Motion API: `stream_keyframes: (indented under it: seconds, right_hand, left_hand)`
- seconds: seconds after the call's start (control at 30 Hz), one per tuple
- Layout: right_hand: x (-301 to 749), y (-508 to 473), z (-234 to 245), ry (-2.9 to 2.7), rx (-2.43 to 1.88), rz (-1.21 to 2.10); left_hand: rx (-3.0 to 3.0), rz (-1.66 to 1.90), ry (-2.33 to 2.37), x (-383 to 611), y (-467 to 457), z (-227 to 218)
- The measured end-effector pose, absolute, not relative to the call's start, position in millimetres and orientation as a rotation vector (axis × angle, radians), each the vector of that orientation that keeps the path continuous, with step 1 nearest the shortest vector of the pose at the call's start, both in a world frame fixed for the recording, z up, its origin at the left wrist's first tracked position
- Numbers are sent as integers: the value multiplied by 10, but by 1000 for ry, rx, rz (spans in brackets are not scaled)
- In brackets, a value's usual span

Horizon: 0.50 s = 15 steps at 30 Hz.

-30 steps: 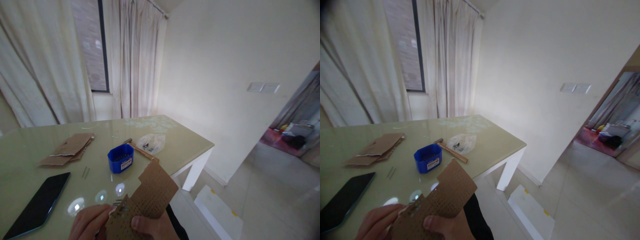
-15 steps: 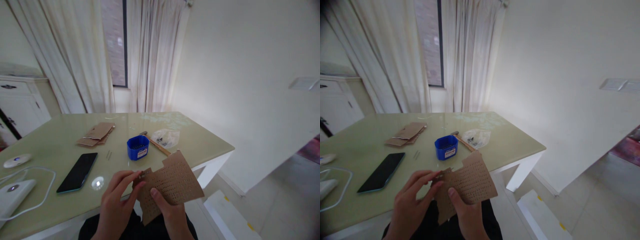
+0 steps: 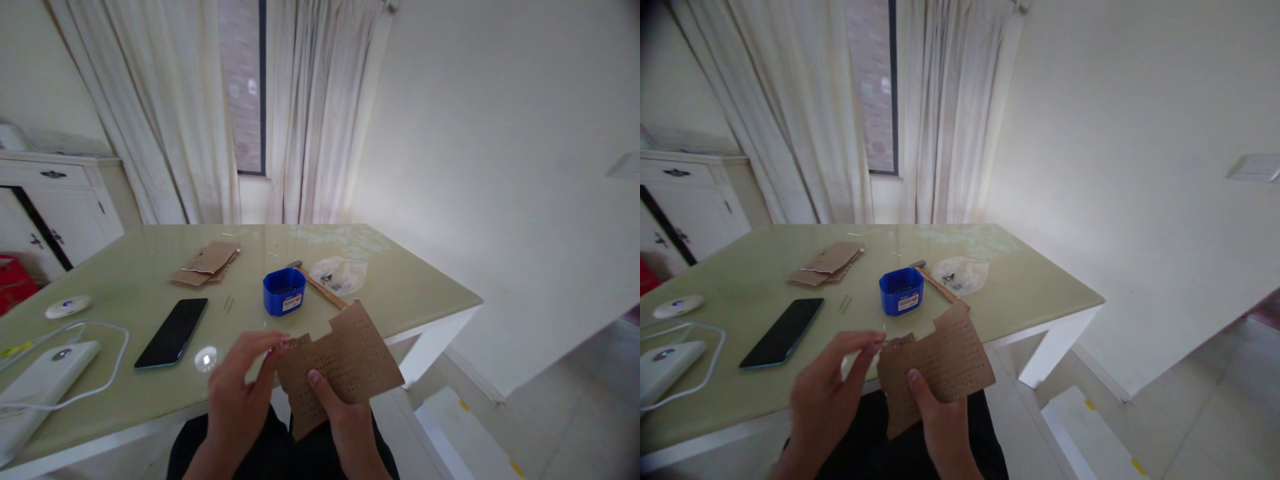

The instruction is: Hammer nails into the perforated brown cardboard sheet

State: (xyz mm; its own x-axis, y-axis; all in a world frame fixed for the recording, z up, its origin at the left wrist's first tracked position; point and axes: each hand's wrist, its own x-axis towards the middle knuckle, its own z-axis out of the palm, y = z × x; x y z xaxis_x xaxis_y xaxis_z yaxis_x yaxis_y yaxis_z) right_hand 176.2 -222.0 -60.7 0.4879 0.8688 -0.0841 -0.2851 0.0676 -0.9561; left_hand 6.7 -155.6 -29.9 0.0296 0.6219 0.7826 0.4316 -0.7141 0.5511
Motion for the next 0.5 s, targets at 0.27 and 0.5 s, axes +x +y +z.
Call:
stream_keyframes:
  seconds: [0.27, 0.5]
  right_hand:
    - [1742, -2147, -657, -590, -1208, 945]
    - [1738, -2117, -767, -603, -1201, 953]
  left_hand:
    - [2034, 618, 1865, -634, -74, -200]
    - [2033, 352, 2035, -650, 208, -444]
